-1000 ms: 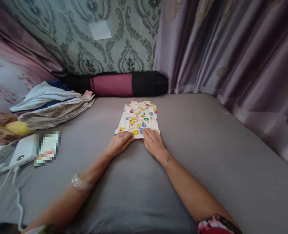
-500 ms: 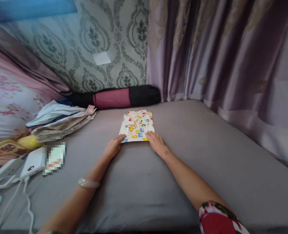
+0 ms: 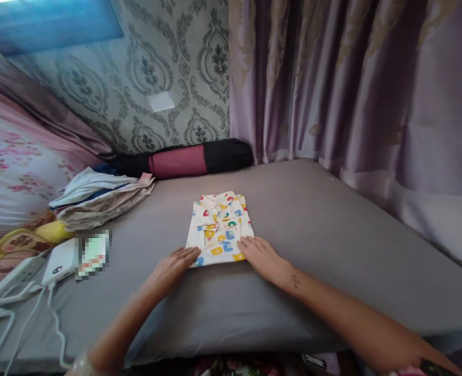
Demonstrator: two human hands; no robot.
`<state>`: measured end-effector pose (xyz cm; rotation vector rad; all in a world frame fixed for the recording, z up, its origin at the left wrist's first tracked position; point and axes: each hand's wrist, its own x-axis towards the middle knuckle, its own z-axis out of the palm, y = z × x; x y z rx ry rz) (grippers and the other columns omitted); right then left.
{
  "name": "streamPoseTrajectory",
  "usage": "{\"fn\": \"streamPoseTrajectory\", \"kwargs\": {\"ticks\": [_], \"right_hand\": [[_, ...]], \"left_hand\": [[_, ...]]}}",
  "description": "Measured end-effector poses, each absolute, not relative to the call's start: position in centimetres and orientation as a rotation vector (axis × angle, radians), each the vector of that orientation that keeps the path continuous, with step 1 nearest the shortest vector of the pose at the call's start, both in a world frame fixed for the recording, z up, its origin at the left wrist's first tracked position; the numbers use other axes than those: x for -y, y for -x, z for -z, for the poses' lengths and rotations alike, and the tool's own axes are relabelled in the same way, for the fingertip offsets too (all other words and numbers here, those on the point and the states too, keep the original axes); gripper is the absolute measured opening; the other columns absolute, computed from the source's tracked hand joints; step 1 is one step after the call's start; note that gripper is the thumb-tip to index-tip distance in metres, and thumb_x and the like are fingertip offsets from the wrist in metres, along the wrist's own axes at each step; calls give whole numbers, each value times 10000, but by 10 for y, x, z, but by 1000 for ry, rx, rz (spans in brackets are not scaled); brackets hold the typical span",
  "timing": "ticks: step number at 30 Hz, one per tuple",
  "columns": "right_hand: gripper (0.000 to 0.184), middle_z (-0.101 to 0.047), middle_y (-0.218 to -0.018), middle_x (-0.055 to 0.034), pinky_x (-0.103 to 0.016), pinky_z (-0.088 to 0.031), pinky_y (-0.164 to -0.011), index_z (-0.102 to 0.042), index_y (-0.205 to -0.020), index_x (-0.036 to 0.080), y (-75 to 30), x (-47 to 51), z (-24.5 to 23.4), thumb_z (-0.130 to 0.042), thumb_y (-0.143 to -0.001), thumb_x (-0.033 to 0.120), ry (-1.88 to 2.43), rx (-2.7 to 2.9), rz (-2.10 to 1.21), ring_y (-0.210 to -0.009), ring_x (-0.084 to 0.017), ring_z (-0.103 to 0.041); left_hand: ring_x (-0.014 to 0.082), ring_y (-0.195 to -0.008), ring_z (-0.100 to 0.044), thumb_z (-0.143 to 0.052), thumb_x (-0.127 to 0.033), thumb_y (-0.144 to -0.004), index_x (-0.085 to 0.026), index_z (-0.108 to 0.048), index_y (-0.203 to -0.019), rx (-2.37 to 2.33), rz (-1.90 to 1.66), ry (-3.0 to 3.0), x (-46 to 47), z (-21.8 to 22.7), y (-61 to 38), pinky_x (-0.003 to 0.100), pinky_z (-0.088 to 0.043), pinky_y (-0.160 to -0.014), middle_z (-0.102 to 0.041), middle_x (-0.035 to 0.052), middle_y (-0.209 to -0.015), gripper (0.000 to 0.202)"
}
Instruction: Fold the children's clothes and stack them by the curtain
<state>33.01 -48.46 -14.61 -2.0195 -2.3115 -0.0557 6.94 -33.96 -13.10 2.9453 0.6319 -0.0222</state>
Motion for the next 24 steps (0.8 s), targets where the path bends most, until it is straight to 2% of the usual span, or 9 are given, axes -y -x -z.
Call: {"fn": "streamPoseTrajectory", "kwargs": {"ticks": [7,10,14,16,19,21,24], "right_hand": [[602,-534,-1401,-90,-361,-408,-1071,-483,-1400,213,-335,513,144,-360,-847,7,1868,2319,-155,-1286,-194,-494],[624,-550,-1386,-78,-370,-413,-1061,-523,-1374,222,-347,506,144,-398,-799,15,1832,2259,-326,-1265,-195,-515],[516,-602,-1327,-66,-339,-414,-1039,-607,-1296,230,-366,497,135,-443,-824,104,1800,2125,-590,-1211,-204,-560],[426,-659,-1242,-56,-315,-447,-977,-650,-1241,238,-373,489,125,-472,-858,182,1764,2024,-755,-1127,-210,-609],[331,-730,-1044,-27,-268,-492,-818,-707,-1129,226,-381,471,113,-485,-901,316,1707,1829,-968,-930,-193,-662],[351,-735,-967,-22,-257,-496,-740,-722,-1067,194,-384,455,111,-486,-906,397,1703,1675,-1016,-852,-186,-658],[389,-730,-958,-44,-274,-510,-693,-708,-1058,161,-390,427,120,-531,-866,449,1673,1406,-1008,-826,-199,-660]], "left_hand": [[202,-1290,-496,-406,14,-681,-203,-464,-1376,-540,-3,-2815,353,132,-46,399,-385,-1104,-525,69,-1416,730],[195,-1259,-522,-415,-47,-752,-222,-481,-1364,-491,-145,-2680,340,139,-37,368,-403,-1087,-560,62,-1381,641],[205,-1227,-549,-421,-196,-891,-255,-539,-1318,-494,-265,-2458,330,146,-28,335,-429,-1047,-583,54,-1354,446],[207,-1155,-596,-414,-271,-931,-257,-591,-1263,-576,-290,-2339,328,143,-30,318,-454,-1003,-635,49,-1281,376],[194,-972,-655,-433,-353,-940,-237,-670,-1130,-772,-376,-2160,324,133,-47,271,-500,-865,-716,33,-1066,326],[184,-862,-647,-488,-395,-909,-208,-698,-1028,-871,-530,-2060,316,128,-64,247,-498,-768,-719,25,-921,306],[157,-748,-594,-551,-431,-854,-170,-684,-923,-938,-774,-1888,297,128,-91,225,-461,-668,-670,15,-796,301]]}}
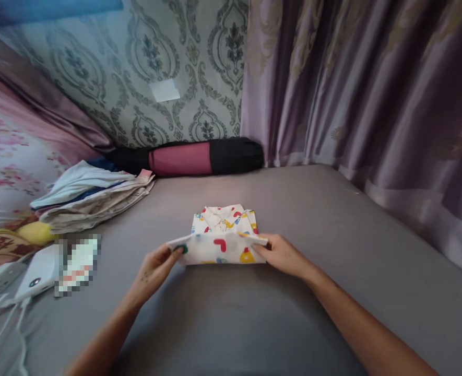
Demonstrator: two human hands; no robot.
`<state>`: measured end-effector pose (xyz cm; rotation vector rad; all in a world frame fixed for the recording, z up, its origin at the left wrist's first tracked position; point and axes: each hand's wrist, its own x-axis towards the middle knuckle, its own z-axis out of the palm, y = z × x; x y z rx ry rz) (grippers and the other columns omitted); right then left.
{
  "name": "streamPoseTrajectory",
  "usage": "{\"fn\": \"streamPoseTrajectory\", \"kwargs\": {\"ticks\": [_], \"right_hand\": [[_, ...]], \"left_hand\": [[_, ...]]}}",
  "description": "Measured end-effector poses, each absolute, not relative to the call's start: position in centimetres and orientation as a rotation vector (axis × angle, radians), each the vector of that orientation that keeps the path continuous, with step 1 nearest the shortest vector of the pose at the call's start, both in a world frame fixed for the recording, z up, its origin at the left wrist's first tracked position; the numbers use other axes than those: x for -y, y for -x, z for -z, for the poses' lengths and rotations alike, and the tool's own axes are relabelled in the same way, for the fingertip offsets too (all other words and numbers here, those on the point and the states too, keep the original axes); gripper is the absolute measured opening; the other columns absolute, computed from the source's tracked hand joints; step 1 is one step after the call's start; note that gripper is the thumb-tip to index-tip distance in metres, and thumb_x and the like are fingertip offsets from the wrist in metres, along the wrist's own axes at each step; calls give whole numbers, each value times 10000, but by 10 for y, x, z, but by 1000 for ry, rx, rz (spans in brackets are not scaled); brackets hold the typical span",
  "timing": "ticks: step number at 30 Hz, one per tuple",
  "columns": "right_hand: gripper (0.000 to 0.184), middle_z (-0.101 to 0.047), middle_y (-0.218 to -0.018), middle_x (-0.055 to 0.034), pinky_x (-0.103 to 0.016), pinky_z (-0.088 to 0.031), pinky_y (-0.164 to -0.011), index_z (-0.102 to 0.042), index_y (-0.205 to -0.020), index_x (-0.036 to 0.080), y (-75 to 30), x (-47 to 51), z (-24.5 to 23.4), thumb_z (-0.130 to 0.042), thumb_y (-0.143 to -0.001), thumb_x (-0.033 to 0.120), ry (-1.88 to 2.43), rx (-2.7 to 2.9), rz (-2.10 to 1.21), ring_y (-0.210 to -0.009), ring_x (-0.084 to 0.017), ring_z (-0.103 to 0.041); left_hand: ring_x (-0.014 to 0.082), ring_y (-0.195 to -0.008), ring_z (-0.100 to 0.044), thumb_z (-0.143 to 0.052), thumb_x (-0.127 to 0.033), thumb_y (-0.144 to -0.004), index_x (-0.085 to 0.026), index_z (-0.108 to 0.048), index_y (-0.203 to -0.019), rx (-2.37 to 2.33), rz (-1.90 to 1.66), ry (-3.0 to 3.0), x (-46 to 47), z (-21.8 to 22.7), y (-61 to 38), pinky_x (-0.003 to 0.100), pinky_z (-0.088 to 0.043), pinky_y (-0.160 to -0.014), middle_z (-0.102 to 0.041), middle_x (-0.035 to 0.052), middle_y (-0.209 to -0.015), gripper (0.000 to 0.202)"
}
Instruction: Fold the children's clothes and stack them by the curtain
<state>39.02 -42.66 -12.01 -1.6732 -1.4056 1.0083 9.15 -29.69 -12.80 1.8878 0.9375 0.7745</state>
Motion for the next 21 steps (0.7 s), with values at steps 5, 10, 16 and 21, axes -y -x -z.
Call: {"fn": "streamPoseTrajectory", "kwargs": {"ticks": [5,10,16,21], "right_hand": [[307,-724,-888,-71,-269,-507,-647,-683,-985,144,-399,374,143,-565,-825,378,1739,1111,-750,-772,-193,-662],[242,-703,-819,-75,-244,-449,-627,-660,-892,144,-401,331,143,-483,-879,308,2146,1143,-415,-740,-183,-639],[329,-693,-1040,-148,-273,-443,-737,-616,-1085,133,-392,312,140,-368,-963,313,2446,1261,-260,-949,-232,-650],[352,-686,-1042,-175,-323,-459,-790,-569,-1144,119,-378,313,151,-308,-992,299,2555,1257,-158,-967,-264,-662]], "left_hand": [[99,-544,-428,-533,-480,-828,-163,-558,-721,-1061,-963,-1685,257,142,-131,192,-303,-483,-487,-33,-595,335],[104,-534,-408,-487,-408,-861,-188,-488,-664,-1245,-1039,-1815,228,153,-157,206,-267,-500,-446,-43,-564,296],[164,-718,-577,-399,-307,-944,-197,-558,-795,-1505,-824,-2100,215,156,-176,246,-355,-639,-631,35,-745,244],[242,-864,-659,-329,-363,-989,-183,-546,-1039,-1700,-534,-2201,216,166,-184,299,-421,-693,-688,129,-961,286]]}}
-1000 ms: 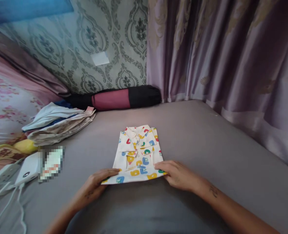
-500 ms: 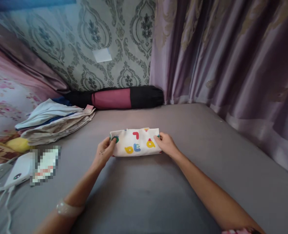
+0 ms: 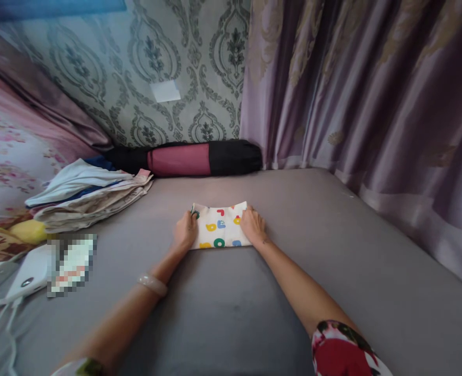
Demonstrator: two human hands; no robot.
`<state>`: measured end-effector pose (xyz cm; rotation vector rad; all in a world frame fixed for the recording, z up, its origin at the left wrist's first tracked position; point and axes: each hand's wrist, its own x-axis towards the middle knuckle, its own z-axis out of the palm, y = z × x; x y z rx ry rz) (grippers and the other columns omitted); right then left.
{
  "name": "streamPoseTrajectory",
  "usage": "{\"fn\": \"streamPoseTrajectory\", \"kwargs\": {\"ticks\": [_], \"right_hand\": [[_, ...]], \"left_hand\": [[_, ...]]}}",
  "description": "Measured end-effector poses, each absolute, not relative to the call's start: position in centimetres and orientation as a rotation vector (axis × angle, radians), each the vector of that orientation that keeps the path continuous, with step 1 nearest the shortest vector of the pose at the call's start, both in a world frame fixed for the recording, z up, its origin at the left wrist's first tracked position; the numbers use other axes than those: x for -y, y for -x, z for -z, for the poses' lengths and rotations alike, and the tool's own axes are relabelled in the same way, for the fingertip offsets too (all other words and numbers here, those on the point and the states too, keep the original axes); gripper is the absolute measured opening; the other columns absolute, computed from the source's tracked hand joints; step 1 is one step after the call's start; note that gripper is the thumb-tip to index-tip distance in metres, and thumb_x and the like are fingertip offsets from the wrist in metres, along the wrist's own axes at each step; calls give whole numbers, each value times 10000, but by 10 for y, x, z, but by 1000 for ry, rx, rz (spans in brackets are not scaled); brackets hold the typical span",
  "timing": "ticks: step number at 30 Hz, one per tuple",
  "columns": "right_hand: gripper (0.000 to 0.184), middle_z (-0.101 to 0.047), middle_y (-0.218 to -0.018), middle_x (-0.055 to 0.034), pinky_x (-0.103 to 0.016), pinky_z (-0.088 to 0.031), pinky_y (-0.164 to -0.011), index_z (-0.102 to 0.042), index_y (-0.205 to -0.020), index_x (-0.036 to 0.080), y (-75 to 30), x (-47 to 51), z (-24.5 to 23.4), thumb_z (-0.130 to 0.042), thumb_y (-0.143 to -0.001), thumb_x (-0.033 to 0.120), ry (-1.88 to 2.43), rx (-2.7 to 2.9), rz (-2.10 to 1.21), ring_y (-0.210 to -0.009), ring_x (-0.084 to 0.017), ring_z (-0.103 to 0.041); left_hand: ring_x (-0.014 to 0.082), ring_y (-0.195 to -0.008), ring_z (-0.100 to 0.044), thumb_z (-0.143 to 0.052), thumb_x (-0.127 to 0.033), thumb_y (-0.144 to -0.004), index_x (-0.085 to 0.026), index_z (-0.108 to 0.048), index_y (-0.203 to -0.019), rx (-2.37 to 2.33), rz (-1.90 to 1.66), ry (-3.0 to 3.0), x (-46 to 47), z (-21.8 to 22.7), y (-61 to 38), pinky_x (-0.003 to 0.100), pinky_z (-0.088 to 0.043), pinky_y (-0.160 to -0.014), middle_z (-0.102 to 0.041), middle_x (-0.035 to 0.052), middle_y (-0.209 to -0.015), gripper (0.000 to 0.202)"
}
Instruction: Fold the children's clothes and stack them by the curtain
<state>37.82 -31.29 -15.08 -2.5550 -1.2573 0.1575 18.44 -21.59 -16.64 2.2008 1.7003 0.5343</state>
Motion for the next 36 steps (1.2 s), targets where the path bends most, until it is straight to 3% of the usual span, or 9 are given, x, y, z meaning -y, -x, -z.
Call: {"fn": "streamPoseTrajectory", "kwargs": {"ticks": [5,11,15,20,24,29,36], "right_hand": [[355,-675,-1052,-204,-337,-455,-834,-545,-1177,96,-371,313,156,-290,-1001,269,2605,1191,-128,-989,-267,-661],[429,-673,-1061,-160,-346,-466,-790,-388,-1402,157,-370,314,160,-299,-989,232,2580,1234,-55,-930,-253,-672],[387,-640,-1143,-164,-326,-465,-798,-520,-1293,184,-369,314,160,-297,-979,214,2636,1305,-53,-962,-228,-659],[382,-639,-1120,-188,-351,-460,-828,-597,-1185,133,-369,313,148,-299,-947,155,2657,1365,-112,-987,-243,-642],[410,-554,-1274,-259,-453,-366,-984,-610,-1191,62,-356,308,141,-300,-933,135,2546,1452,120,-1201,-318,-512],[482,-378,-1514,-121,-456,-131,-1153,-478,-1395,122,-330,298,153,-305,-966,256,2199,1786,174,-1429,-278,-218],[522,-332,-1545,-85,-479,-114,-1161,-396,-1463,160,-331,297,171,-300,-964,282,2206,1883,-20,-1428,-270,-241]], "left_hand": [[296,-896,-678,-284,-365,-996,-136,-513,-1105,-1784,-376,-2253,216,173,-189,362,-464,-716,-690,187,-972,342],[314,-895,-683,-327,-351,-976,-111,-521,-1104,-1887,-406,-2240,219,171,-193,380,-484,-735,-690,210,-978,334],[312,-884,-681,-301,-318,-980,-97,-498,-1159,-1861,-358,-2271,223,167,-195,388,-494,-741,-682,188,-952,346],[315,-1079,-595,-311,-288,-975,-82,-526,-1162,-1845,-409,-2459,225,160,-191,410,-476,-858,-584,229,-1163,352],[326,-1253,-476,-290,-318,-980,-73,-501,-1284,-1718,-488,-2619,230,157,-197,466,-398,-1008,-503,231,-1348,444],[328,-1437,-229,-282,-321,-979,-140,-459,-1396,-1373,-416,-2788,239,167,-217,533,-196,-1152,-375,128,-1518,488],[301,-1429,-268,-278,-325,-982,-209,-421,-1438,-1322,-349,-2763,237,182,-220,549,-187,-1154,-398,87,-1512,493]]}}
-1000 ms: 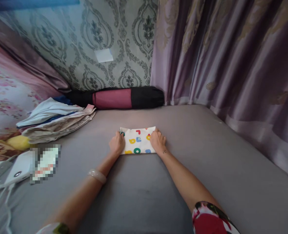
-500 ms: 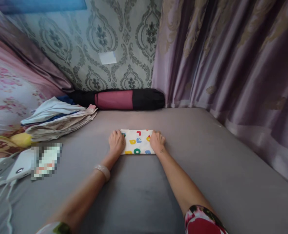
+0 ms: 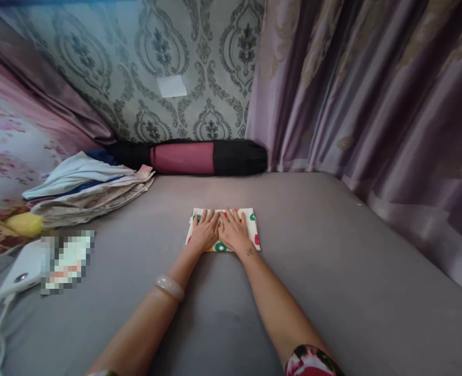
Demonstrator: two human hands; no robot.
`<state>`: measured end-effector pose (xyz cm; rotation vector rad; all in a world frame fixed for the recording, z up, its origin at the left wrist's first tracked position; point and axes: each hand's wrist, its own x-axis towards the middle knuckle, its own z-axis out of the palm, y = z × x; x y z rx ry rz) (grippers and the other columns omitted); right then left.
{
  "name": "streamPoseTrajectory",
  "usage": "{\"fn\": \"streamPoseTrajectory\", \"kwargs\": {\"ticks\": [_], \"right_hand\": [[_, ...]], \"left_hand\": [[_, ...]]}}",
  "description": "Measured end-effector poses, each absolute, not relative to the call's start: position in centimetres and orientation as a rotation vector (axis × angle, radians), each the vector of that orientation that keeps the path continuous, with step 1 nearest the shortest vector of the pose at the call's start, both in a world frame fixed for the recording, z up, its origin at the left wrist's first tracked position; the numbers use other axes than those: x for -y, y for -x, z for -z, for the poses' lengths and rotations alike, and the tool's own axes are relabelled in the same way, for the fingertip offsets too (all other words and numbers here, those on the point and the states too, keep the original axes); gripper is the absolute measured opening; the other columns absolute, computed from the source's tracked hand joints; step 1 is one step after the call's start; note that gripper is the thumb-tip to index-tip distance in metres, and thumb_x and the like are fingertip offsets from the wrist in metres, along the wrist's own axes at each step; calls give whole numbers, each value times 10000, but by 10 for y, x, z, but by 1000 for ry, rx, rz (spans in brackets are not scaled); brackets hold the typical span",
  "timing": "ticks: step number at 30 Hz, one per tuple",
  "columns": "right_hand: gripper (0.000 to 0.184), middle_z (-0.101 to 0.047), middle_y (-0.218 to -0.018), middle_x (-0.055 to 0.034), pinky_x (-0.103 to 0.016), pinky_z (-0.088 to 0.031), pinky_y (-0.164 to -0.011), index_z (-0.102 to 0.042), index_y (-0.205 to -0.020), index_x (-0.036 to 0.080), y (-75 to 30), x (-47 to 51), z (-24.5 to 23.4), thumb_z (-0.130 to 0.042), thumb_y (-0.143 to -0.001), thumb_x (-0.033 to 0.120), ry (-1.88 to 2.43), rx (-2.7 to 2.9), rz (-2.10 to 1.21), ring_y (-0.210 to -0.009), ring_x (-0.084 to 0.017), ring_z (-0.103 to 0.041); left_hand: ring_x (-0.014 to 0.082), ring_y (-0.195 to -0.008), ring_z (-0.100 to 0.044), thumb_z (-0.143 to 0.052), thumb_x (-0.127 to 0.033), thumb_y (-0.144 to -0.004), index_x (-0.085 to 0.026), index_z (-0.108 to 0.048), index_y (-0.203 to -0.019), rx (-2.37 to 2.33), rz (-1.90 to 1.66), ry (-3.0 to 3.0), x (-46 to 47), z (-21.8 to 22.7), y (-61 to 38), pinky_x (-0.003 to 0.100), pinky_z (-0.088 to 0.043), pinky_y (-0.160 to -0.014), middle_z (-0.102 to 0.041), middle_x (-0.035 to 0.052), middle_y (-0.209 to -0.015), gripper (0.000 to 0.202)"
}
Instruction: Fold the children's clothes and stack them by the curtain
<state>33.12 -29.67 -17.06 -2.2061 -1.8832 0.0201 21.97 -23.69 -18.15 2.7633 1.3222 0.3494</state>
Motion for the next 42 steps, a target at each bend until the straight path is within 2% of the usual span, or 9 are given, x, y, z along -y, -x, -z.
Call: {"fn": "streamPoseTrajectory", "kwargs": {"ticks": [7,12,17,20,31,36,42], "right_hand": [[526,-321,-1551,-76,-493,-106,-1160,-382,-1472,177,-333,294,173,-283,-970,296,2236,1884,-43,-1426,-277,-240],[524,-322,-1550,-82,-484,-105,-1162,-380,-1472,178,-332,294,171,-276,-971,293,2234,1872,-73,-1428,-266,-242],[547,-277,-1556,-162,-517,-90,-1154,-361,-1469,99,-334,296,172,-265,-984,332,2343,1670,32,-1442,-285,-199],[564,-289,-1547,-177,-528,-109,-1146,-358,-1466,76,-336,296,175,-264,-986,355,2394,1629,10,-1437,-299,-204],[563,-301,-1546,-163,-511,-111,-1147,-365,-1463,88,-337,295,177,-271,-979,359,2385,1613,-26,-1435,-291,-211],[577,-308,-1538,-179,-499,-144,-1138,-361,-1456,68,-343,298,175,-293,-970,371,2453,1490,-16,-1427,-301,-227],[596,-304,-1537,-192,-489,-143,-1138,-324,-1467,37,-348,300,177,-252,-978,370,2541,1406,-47,-1423,-298,-237]], "left_hand": [[303,-1423,-283,-294,-323,-974,-207,-421,-1437,-1326,-303,-2723,236,179,-220,558,-214,-1140,-385,85,-1520,493],[284,-1424,-286,-281,-343,-980,-222,-429,-1429,-1320,-290,-2714,234,179,-218,526,-208,-1151,-376,75,-1526,488],[315,-1444,-226,-258,-450,-981,-123,-417,-1431,-1484,-389,-2683,234,178,-212,526,-168,-1163,-330,155,-1538,579],[331,-1434,-248,-244,-470,-980,-108,-376,-1452,-1556,-328,-2622,234,178,-209,541,-194,-1148,-326,170,-1536,610],[307,-1441,-240,-218,-500,-972,-135,-330,-1480,-1562,-230,-2611,231,180,-207,530,-220,-1146,-312,137,-1549,635],[277,-1439,-254,-187,-479,-978,-103,-345,-1466,-1595,-278,-2621,230,178,-202,536,-192,-1159,-326,142,-1541,637],[285,-1445,-242,-150,-499,-973,-113,-295,-1490,-1616,-177,-2562,227,178,-201,554,-187,-1157,-292,147,-1555,662]]}}
